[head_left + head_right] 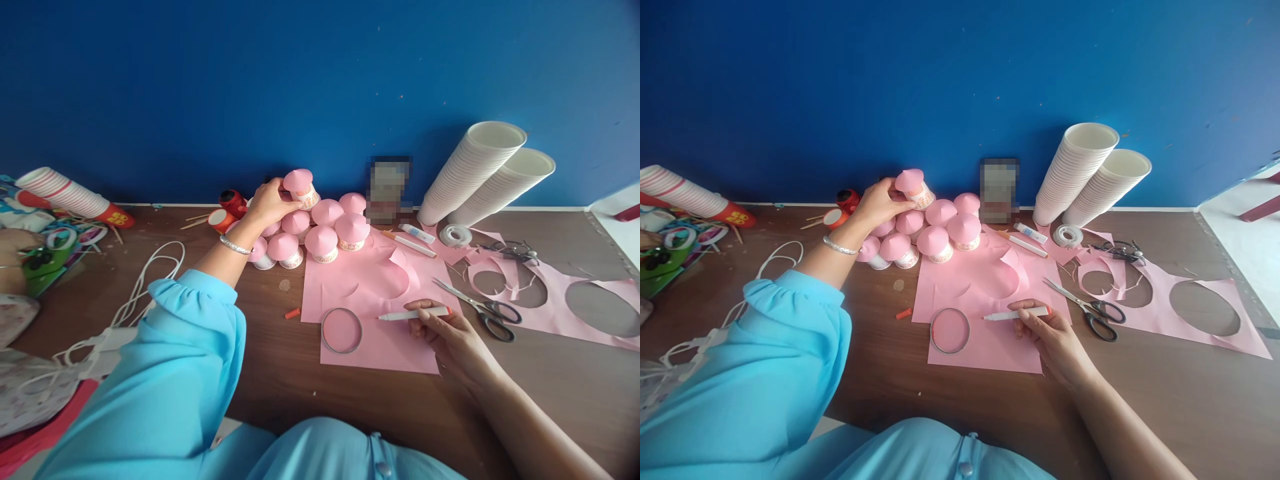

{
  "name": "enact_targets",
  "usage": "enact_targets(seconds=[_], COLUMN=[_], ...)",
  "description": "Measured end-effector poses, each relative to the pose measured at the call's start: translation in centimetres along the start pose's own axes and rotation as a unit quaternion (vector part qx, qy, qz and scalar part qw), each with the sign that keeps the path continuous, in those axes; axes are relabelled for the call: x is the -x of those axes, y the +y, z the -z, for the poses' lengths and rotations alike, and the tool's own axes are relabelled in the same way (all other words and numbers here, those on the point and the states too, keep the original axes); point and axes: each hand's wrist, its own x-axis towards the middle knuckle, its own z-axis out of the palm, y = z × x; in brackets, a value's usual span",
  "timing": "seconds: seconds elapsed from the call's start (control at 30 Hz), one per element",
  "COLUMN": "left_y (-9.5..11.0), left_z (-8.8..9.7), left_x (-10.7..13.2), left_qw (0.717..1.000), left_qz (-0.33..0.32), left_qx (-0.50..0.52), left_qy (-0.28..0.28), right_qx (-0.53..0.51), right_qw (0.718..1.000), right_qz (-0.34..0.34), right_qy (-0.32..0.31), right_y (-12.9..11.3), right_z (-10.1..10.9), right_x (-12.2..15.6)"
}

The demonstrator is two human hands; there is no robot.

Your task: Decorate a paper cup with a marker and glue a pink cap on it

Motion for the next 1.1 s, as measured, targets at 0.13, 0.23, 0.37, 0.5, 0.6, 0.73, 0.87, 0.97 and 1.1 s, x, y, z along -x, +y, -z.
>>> enact_targets(seconds=[0.13, 0.23, 0.37, 0.5, 0.6, 0.73, 0.87, 0.97, 1.1], left_y=[-1.2, -1.7, -2.1, -3.5, -5.3, -8.1, -9.6, -9.3, -7.5], left_z=[0.6, 1.4, 3.1, 3.9, 2.7, -0.5, -2.3, -2.5, -3.6], left_x=[0.1, 1.6, 5.6, 10.7, 14.5, 18.1, 19.0, 18.7, 18.3], left_qw=[0.999, 0.998, 0.99, 0.984, 0.983, 0.989, 0.983, 0.983, 0.992], left_qz=[-0.023, -0.043, -0.114, -0.125, -0.073, 0.001, 0.063, 0.068, 0.071], left_qx=[0.031, 0.012, -0.054, -0.068, -0.027, 0.039, 0.034, 0.04, 0.073], left_qy=[-0.006, 0.038, 0.07, 0.103, 0.169, 0.144, 0.171, 0.167, 0.078], right_qx=[0.007, 0.009, 0.027, 0.047, 0.053, 0.043, 0.036, 0.039, 0.045], right_qw=[1.0, 1.0, 1.0, 0.999, 0.998, 0.999, 0.999, 0.999, 0.999], right_qz=[-0.007, -0.009, -0.003, 0.003, 0.006, 0.003, 0.001, 0.003, 0.002], right_qy=[0.008, 0.013, 0.013, 0.018, 0.016, 0.013, 0.007, 0.008, 0.01], right_y=[0.0, -0.1, -0.2, -0.2, -0.2, 0.0, 0.3, 0.3, 0.0], right_z=[0.0, -0.1, -0.1, 0.0, 0.1, 0.2, 0.4, 0.4, 0.2], right_x=[0.0, 0.0, 0.0, 0.0, -0.1, 0.0, 0.0, 0.0, 0.1])
